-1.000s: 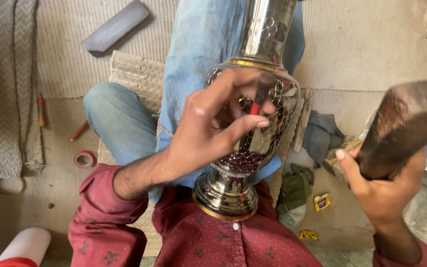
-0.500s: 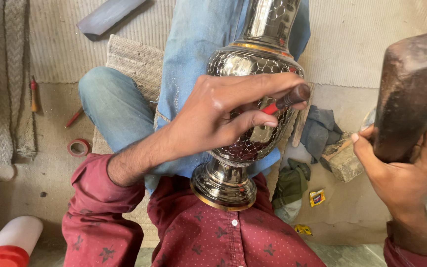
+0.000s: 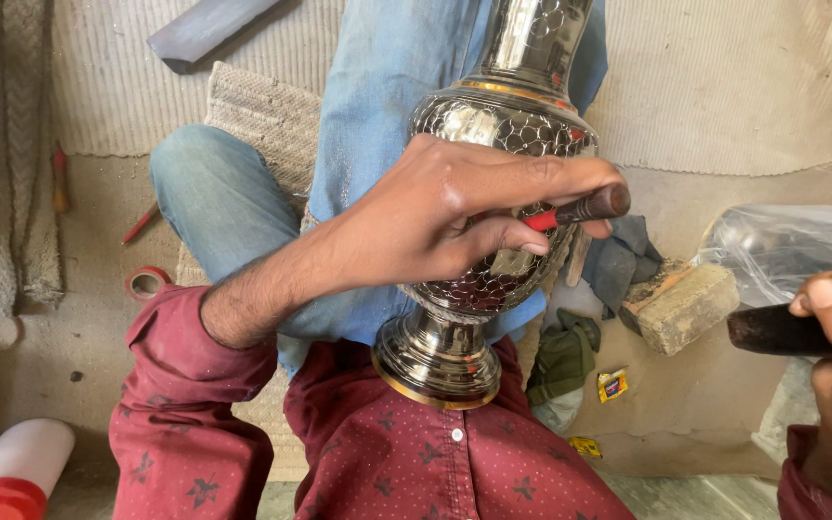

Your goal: The person sits on the floor with a brass vase held between their legs and taps a punch against its surface with a hammer, then engraves a pattern onto the vase base with a graver and wraps a rope around the vase body.

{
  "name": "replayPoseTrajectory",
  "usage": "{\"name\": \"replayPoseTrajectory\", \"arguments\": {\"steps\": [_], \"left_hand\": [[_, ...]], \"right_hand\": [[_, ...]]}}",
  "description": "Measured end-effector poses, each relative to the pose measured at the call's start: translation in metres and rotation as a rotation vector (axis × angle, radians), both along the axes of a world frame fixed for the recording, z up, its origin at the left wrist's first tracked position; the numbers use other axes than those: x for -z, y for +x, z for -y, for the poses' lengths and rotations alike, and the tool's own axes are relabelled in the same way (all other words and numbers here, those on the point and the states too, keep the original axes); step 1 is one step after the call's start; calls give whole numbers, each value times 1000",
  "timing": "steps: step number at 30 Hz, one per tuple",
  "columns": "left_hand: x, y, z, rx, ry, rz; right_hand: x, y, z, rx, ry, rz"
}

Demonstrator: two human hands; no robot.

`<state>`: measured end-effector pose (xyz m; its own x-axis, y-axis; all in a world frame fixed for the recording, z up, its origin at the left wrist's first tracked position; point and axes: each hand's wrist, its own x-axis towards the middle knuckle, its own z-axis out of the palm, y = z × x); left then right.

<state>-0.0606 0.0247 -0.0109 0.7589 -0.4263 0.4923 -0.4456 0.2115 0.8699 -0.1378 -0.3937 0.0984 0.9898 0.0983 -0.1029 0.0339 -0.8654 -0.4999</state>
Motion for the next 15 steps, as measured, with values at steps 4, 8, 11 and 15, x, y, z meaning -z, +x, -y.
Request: {"name": "replayPoseTrajectory", "arguments": {"steps": [4, 8, 11, 15], "left_hand": [[2, 1, 1, -28, -4, 79], [1, 0, 0, 21, 20, 37], [-2, -2, -1, 4, 14, 28], [-7, -7, 0, -50, 79, -1]], "right_hand": [[-3, 4, -8, -285, -495, 104], [3, 5, -40, 132, -196, -116], [-4, 17, -61, 89, -232, -179], [-7, 35, -73, -337, -266, 74]]}}
